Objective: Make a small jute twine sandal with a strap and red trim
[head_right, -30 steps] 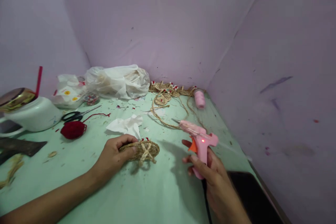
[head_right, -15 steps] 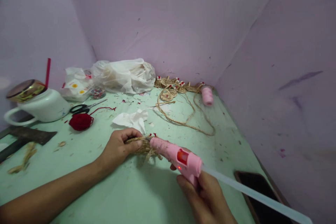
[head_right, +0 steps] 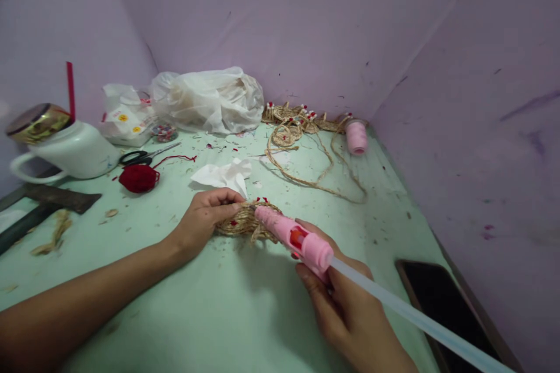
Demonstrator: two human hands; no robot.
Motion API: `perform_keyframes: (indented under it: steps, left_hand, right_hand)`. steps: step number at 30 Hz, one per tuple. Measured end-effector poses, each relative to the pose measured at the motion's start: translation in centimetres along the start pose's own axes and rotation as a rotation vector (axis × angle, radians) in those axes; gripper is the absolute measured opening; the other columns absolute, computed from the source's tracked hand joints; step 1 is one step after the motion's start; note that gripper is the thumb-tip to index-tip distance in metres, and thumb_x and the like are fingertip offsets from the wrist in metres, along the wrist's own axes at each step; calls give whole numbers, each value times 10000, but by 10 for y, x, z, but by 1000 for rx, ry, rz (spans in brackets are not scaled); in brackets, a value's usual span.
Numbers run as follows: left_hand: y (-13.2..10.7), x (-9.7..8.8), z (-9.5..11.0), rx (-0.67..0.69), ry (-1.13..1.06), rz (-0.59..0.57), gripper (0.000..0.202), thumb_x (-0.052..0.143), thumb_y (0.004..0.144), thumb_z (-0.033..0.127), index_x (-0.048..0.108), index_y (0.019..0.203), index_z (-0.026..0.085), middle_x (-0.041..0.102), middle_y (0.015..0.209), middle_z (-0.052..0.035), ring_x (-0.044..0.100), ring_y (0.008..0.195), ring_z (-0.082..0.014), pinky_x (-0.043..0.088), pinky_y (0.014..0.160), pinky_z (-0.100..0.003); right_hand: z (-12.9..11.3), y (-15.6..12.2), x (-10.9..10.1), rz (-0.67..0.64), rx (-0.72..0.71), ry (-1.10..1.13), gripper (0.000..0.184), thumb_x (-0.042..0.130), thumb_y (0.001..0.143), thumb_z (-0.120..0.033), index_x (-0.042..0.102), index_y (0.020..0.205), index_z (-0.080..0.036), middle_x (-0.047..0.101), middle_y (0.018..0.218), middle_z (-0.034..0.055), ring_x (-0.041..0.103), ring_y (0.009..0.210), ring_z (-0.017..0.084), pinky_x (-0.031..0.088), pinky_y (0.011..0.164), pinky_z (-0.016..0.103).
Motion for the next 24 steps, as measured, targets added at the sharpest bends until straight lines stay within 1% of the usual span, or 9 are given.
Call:
perform_keyframes:
  steps: [1,3,7,9,12,17,19,21,24]
  left_hand:
    - [0,0,0,-3,-7,1,116,556,655,236,607,687,137,561,603,8,481,562,-106,367,542,-225]
    - [1,-1,0,0,-18,3,128,541,667,244,608,688,137,574,617,2,504,586,-117,387,565,-233]
    - [0,-2,1,31,7,19,122,545,676,246,600,688,139,574,628,-3,502,585,-119,391,553,-234]
    - [0,-3,0,43,25,24,120,543,681,251,592,686,142,567,629,-4,496,583,-120,389,545,-235]
    - [1,-3,-1,56,33,17,121,540,684,258,586,682,146,555,616,2,485,574,-116,385,542,-236]
    - [2,-3,-1,56,39,21,125,542,679,265,581,680,146,543,600,8,473,567,-114,375,537,-235]
    - [2,-3,-1,61,47,24,123,541,679,262,582,680,146,537,599,10,467,567,-112,370,534,-233]
    - [1,-3,0,67,57,25,120,538,682,258,581,680,146,535,599,11,465,566,-110,366,530,-229]
    - [0,-2,1,68,62,13,114,536,692,252,578,685,146,532,595,16,454,551,-100,360,518,-220]
  right_hand:
    - [-1,1,0,8,-2,-2,303,503,809,-304,592,1097,-267,668,867,58,600,659,203,486,599,301]
    - [-2,2,-2,33,3,-3,296,519,796,-304,615,1072,-264,678,880,59,607,680,210,490,621,306]
    - [-2,5,-1,42,30,20,335,518,797,-317,593,1120,-267,664,1030,69,615,862,250,480,794,373]
    - [-2,6,1,22,43,38,360,504,809,-319,564,1160,-267,646,1084,74,606,921,257,467,839,390]
    - [-1,6,1,13,60,66,383,507,812,-310,538,1191,-264,631,1121,82,584,994,268,460,862,392]
    - [2,6,1,9,73,117,416,523,799,-293,513,1214,-262,626,1126,85,523,1101,289,460,862,387]
    - [2,6,2,15,70,129,392,524,797,-291,533,1188,-261,631,1115,80,540,1077,283,465,852,377]
    - [3,6,1,23,68,129,353,529,792,-290,562,1142,-263,649,1072,68,583,996,266,474,831,359]
    - [5,5,-4,83,56,129,238,548,773,-287,617,1000,-263,680,900,41,625,836,234,501,747,318]
Point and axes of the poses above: each hand's wrist, its own y-axis towards the middle knuckle, its own x-axis out of the palm, z = x × y, the point moved 5 cm from there along y, towards the middle knuckle
